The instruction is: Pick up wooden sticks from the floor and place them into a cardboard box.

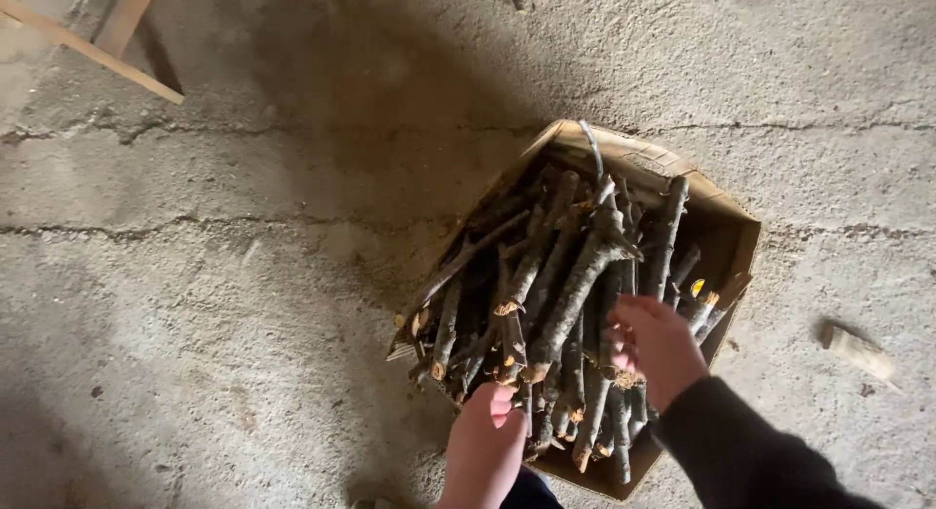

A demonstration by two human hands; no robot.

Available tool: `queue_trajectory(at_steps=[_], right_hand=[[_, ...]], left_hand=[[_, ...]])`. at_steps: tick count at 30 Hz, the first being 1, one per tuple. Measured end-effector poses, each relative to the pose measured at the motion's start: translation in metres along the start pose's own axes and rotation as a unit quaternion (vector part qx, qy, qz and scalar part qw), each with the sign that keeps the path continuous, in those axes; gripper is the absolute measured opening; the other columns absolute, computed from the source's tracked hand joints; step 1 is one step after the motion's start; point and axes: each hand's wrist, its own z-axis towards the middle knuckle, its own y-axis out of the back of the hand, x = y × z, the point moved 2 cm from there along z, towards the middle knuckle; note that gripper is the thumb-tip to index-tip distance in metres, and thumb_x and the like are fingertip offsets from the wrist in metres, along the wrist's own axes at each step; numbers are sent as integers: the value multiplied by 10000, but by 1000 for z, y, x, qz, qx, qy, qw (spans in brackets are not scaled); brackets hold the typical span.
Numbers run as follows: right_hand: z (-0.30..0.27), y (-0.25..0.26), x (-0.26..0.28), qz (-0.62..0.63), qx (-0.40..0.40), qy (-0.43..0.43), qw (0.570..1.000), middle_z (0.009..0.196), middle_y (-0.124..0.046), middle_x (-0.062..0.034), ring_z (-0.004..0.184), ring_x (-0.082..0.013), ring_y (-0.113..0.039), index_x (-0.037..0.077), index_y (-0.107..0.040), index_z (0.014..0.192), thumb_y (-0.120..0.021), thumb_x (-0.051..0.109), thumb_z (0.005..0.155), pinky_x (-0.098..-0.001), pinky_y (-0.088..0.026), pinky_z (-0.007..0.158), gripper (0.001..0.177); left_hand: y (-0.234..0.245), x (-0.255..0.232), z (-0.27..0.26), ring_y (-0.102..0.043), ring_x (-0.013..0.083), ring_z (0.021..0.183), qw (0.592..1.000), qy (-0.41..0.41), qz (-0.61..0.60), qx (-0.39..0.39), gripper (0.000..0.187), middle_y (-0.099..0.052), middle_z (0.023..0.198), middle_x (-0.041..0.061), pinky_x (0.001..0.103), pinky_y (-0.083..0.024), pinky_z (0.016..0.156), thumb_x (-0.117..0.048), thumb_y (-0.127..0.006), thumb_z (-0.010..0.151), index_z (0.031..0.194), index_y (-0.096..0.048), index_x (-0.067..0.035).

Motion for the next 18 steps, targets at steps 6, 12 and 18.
queue_trajectory(at_steps=[6,12,18], right_hand=[[4,8,-60,-52,41,-8,998,1048,-725,-261,788,-302,-634,-110,-660,1294,-530,70,1012,-337,-481,561,360],[-19,1,-80,-16,18,-63,998,815,-751,-198,608,-231,-641,-12,-698,1176,-642,30,888,-285,-378,438,297],[-27,-5,-77,22,45,-72,996,822,-728,-177,620,-215,-652,-16,-721,1175,-633,41,950,-294,-451,434,248]], left_hand=[[-4,53,25,-689,158,1212,992,104,-69,-21,488,-747,1314,2,330,-511,1022,-271,-549,868,1338,-666,-214],[-3,122,62,-771,121,1106,987,20,-51,-149,395,-838,1160,-73,298,-545,1008,-279,-643,765,1123,-806,-244],[12,191,87,-612,139,593,974,-17,73,-215,281,-755,698,-67,278,-463,615,-411,-549,772,947,-766,-385]])
